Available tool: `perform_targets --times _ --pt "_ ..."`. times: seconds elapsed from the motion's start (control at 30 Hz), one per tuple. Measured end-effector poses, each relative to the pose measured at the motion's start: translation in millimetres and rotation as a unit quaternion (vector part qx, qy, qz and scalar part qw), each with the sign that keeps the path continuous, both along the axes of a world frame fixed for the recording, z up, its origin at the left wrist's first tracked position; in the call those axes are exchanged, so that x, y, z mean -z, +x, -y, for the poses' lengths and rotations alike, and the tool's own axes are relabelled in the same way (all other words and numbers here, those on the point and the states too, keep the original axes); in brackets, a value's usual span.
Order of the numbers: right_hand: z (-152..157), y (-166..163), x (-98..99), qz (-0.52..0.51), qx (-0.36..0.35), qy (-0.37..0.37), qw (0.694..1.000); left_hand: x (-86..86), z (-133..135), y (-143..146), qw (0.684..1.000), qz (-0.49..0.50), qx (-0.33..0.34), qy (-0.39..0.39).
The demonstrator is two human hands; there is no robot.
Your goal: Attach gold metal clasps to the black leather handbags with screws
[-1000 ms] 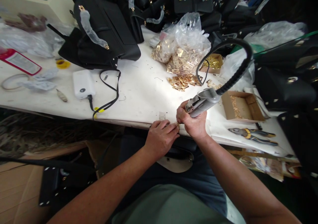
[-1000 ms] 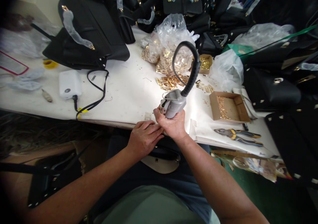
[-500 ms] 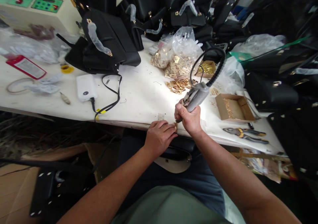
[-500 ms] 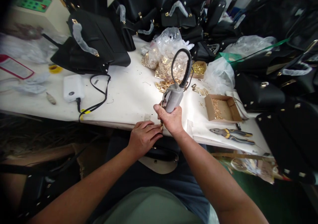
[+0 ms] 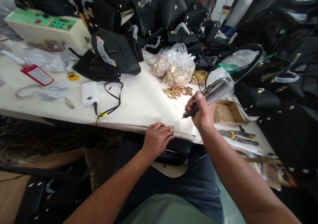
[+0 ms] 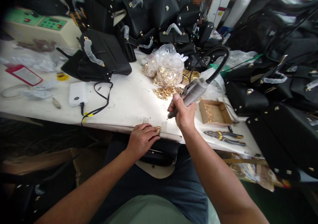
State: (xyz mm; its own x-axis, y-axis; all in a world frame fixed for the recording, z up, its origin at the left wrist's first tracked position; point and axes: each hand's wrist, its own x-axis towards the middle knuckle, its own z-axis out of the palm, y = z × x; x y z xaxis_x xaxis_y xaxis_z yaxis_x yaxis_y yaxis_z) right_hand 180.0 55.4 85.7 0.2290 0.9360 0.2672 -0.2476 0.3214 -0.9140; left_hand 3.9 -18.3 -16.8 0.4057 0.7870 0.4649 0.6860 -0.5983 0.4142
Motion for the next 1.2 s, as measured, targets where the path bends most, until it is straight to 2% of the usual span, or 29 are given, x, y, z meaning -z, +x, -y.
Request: perform_targets --times 0.1,0.23,0.4,0.53,0.63,0.77,0.93,1.03,1.2 --pt "-5.2 15.6 -1.3 0.011 0.05 0.013 0.999 1.9 0.2 0.3 1.0 0.009 -0.004 0.006" --pt "-8.8 32.1 20.1 0.035 0.115 0.008 0.993 5.7 0.2 0.2 1.0 0.026 -0.004 0.009" --pt "-13.7 38.9 48.5 0.082 0.151 -0.03 0.985 6.9 -0.8 0.4 0.999 0.035 -0.009 0.006" --pt "-19.1 37.9 58.4 0.098 0.158 -0.033 0.982 5.6 -0.9 0.9 0.999 0.04 -0.01 0.004" --pt "-19.7 36.1 57.3 0.096 0.153 -0.035 0.983 5.2 -0.5 1.0 0.999 0.044 -0.011 0.0" --pt "-12.2 27.3 42.3 0.062 0.142 -0.025 0.988 3.7 0.4 1.5 0.999 0.042 -0.008 -0.005" --pt "10.7 -0.8 23.0 -0.002 0.055 -0.039 0.998 -1.2 2.6 2.7 0.999 0.043 -0.011 -0.013" --pt "25.4 -18.3 23.5 -0.02 0.01 -0.073 0.997 -2.2 4.1 2.5 0.999 0.042 -0.01 -0.021" --pt "37.0 -34.5 32.7 -0.002 -0.018 -0.093 0.995 -0.8 4.4 1.8 0.999 0.036 -0.013 -0.03"
